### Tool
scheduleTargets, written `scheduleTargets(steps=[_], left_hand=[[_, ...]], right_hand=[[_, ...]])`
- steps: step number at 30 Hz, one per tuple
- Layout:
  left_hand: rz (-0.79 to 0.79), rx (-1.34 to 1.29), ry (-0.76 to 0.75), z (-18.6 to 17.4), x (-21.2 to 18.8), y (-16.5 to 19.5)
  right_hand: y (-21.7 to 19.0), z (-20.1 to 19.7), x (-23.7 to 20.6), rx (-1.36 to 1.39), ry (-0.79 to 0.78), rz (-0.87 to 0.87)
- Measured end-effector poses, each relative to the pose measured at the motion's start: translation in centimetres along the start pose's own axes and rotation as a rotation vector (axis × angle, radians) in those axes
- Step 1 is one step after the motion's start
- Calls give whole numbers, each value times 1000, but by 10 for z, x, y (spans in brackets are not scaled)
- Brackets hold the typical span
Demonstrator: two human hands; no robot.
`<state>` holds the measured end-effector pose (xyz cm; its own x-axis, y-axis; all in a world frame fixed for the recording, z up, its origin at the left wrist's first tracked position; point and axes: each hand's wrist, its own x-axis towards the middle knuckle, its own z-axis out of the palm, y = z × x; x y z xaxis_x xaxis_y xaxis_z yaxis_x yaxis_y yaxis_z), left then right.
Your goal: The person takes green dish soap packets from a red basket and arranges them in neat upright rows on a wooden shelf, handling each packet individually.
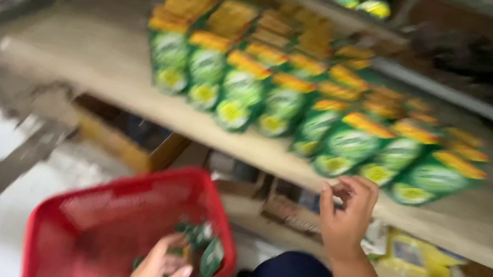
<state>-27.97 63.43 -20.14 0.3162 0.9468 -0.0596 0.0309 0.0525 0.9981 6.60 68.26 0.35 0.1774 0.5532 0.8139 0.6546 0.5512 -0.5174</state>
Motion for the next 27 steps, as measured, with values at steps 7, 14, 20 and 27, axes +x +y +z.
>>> scheduleTargets(steps=[7, 14, 20, 27], left_hand=[[-31, 537, 134, -29, -35, 79], [-252, 749, 136, -66, -22, 95], [-360, 716, 96, -73, -10, 89], [-393, 568, 124, -72, -1, 67]], right_hand=[[-52, 106, -62, 20, -1078, -133], [11, 257, -132, -686, -1623, -397], [51, 313, -192, -881, -1681, -435], [-15, 273, -129, -415, -1376, -102]])
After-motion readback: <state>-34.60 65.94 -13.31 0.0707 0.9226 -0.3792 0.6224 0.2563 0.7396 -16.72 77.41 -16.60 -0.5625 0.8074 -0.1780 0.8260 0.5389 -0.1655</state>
